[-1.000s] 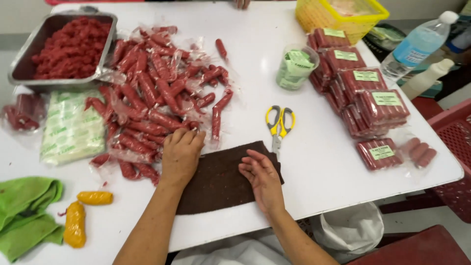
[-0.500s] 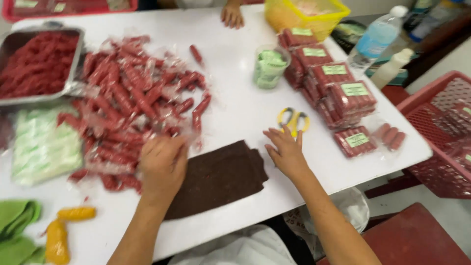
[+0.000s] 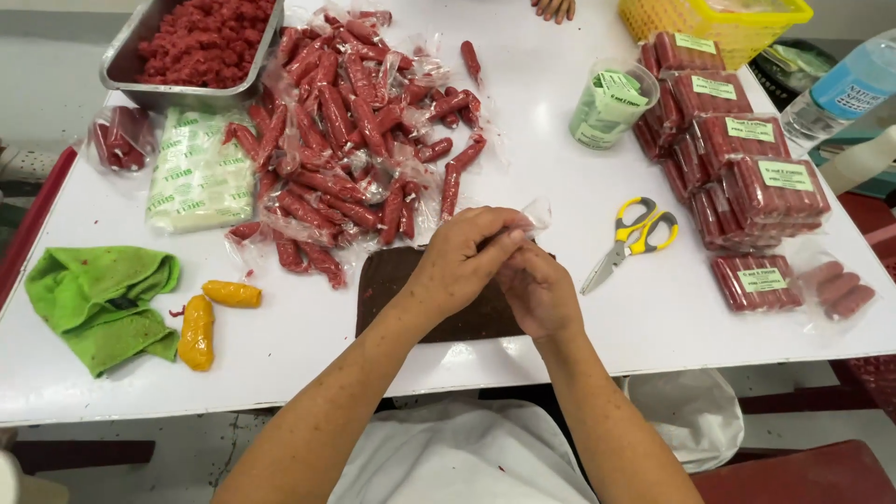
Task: Packaging sausages into individual plastic bags, wiping the work surface with a cloth, and using scissors to cut materials.
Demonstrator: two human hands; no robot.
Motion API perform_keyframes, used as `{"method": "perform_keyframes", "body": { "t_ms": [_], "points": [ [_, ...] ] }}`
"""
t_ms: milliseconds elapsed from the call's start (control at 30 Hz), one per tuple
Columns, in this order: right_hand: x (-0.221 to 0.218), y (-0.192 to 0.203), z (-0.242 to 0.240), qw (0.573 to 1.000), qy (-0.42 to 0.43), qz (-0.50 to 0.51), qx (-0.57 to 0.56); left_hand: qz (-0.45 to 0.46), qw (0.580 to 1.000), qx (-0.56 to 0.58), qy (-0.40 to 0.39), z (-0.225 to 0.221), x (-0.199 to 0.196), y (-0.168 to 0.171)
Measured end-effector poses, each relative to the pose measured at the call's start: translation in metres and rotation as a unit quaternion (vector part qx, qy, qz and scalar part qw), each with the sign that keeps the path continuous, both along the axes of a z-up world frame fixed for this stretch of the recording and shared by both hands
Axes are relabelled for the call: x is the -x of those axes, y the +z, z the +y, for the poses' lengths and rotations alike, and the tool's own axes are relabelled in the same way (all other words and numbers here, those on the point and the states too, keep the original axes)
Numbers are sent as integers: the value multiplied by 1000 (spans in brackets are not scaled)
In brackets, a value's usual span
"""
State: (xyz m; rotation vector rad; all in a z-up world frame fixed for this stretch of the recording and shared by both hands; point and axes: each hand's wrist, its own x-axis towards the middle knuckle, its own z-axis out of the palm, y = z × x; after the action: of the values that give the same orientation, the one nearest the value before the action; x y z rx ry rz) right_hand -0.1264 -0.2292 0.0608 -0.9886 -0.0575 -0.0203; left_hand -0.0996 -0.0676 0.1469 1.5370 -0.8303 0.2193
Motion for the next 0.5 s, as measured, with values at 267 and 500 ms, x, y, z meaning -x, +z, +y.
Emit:
{"method": "perform_keyframes", "body": {
  "t_ms": [267, 500],
  "points": [
    [9, 19, 18, 978, -89, 45, 186, 305, 948, 89, -25, -17, 8, -10],
    [14, -10, 31, 985, -52, 49, 159, 398, 903, 161, -36, -10, -3, -32]
  ]
}}
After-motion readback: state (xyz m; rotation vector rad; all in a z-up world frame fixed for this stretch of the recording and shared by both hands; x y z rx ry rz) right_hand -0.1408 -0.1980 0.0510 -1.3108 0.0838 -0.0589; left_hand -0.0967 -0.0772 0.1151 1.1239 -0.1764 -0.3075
